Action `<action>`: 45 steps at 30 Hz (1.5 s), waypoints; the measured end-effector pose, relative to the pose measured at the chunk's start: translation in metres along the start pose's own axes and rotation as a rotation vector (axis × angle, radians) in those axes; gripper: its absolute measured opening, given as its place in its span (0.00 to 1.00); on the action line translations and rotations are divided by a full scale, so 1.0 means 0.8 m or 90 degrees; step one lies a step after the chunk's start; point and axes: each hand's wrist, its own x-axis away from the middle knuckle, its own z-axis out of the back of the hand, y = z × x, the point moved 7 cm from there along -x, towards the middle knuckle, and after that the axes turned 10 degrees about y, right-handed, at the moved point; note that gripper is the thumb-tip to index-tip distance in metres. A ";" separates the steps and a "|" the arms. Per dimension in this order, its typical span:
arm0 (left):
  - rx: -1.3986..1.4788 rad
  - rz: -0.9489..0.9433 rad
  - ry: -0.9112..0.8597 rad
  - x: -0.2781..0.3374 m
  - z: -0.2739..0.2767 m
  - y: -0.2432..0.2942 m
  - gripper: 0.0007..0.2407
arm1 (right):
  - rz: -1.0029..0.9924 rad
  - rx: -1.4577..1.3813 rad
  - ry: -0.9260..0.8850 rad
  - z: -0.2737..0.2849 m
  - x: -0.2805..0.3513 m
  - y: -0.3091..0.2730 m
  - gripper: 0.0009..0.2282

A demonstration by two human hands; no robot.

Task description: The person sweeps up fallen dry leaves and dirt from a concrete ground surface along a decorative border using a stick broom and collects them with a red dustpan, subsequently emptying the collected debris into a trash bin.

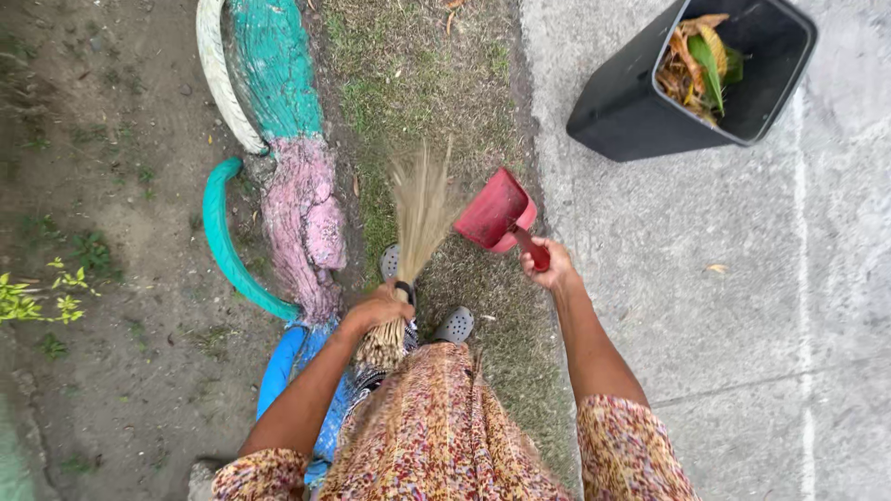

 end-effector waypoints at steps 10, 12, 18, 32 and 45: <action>0.001 0.083 0.050 0.234 0.074 -0.038 0.43 | 0.014 0.028 -0.008 0.044 0.010 0.028 0.13; -0.028 0.108 0.159 0.207 0.088 -0.047 0.40 | 0.022 0.034 0.011 0.055 0.012 0.033 0.12; 0.258 0.125 0.012 0.119 -0.073 -0.043 0.34 | -0.040 0.040 -0.007 0.065 -0.001 0.095 0.12; 0.200 0.116 0.062 0.232 0.031 -0.042 0.31 | -0.012 0.042 -0.008 0.136 0.024 0.091 0.13; 0.206 -0.055 -0.249 0.201 -0.134 -0.017 0.27 | 0.088 -0.011 -0.091 0.129 0.058 0.107 0.14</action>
